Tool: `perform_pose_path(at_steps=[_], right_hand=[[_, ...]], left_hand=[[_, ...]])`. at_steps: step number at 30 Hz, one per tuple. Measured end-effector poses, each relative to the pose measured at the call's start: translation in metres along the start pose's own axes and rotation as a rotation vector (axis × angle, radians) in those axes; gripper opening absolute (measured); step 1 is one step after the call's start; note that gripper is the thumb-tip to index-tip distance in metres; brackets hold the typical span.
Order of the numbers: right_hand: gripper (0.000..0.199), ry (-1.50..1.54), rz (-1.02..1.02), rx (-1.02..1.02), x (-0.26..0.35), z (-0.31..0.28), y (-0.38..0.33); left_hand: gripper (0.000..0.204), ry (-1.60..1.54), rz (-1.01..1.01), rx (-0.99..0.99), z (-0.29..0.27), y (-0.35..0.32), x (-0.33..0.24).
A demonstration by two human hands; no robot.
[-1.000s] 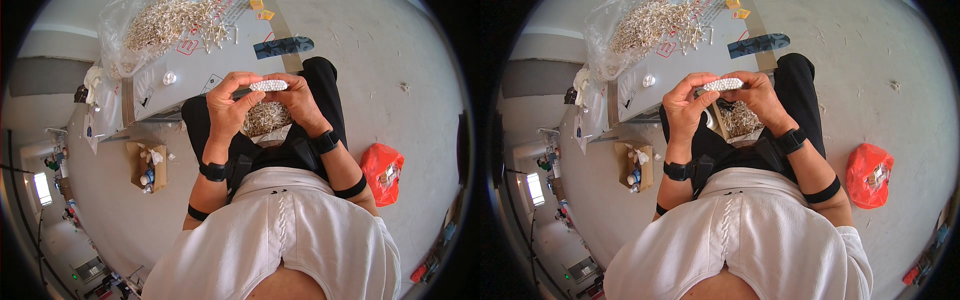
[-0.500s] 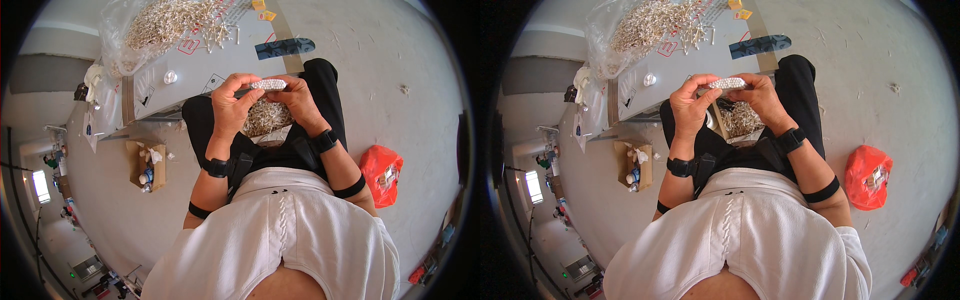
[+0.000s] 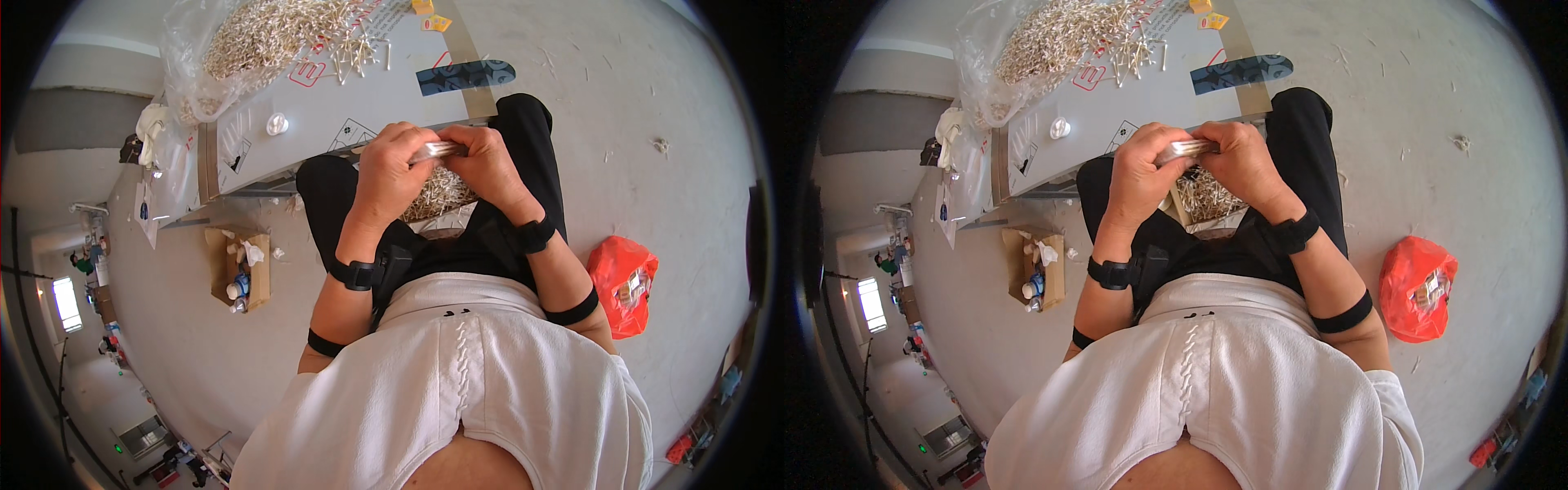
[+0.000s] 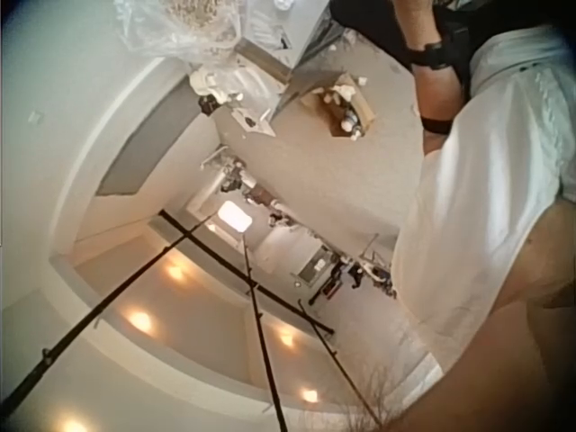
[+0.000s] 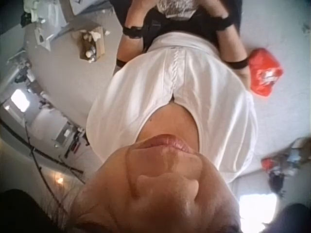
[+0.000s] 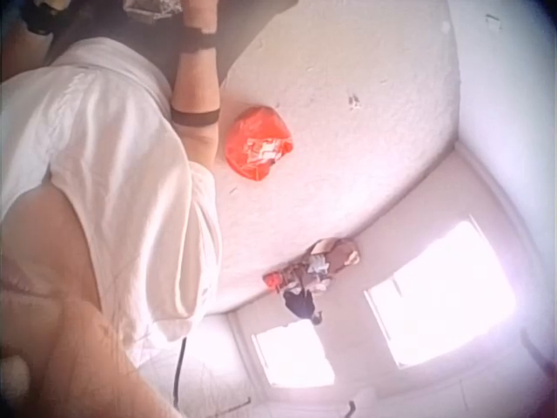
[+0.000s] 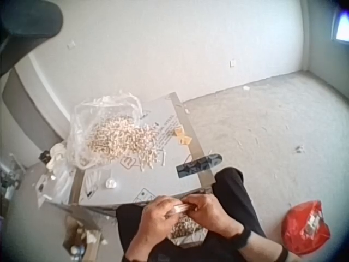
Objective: The recorder is manually packaging cotton swabs by aligning them on a card and placing them into a small plastic bag.
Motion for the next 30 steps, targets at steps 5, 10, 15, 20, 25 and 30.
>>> perform_pose_path(at_steps=[5, 10, 15, 20, 25, 30], right_hand=[[0.020, 0.472, 0.162, -0.063, 0.000, -0.005, 0.000], [0.024, 0.605, 0.142, -0.081, 0.005, -0.001, -0.002], [0.021, 0.028, -0.238, -0.174, 0.038, -0.009, -0.003], [0.025, -0.134, -0.443, -0.201, 0.048, -0.006, -0.005], [0.026, 0.163, -0.279, -0.148, 0.047, -0.005, -0.006], [0.031, 0.357, -0.253, -0.120, 0.040, -0.004, -0.007]], left_hand=[[0.029, -0.550, -0.341, -0.111, 0.002, -0.008, 0.024], [0.025, -1.091, -0.337, -0.262, 0.006, -0.011, 0.034], [0.033, -0.853, -0.296, -0.252, -0.006, -0.003, 0.020], [0.037, -0.288, 0.076, -0.145, -0.018, 0.007, -0.001], [0.032, -0.546, -0.029, -0.140, -0.016, 0.001, 0.003], [0.032, -0.513, -0.015, -0.152, -0.020, 0.003, -0.005]])
Point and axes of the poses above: each hand's wrist, its own y-axis towards the middle knuckle, its own z-axis out of the palm, x = y × z, the point moved 3 cm from there along y, towards the middle knuckle, and after that the axes turned 5 degrees about y, right-handed, at the moved point
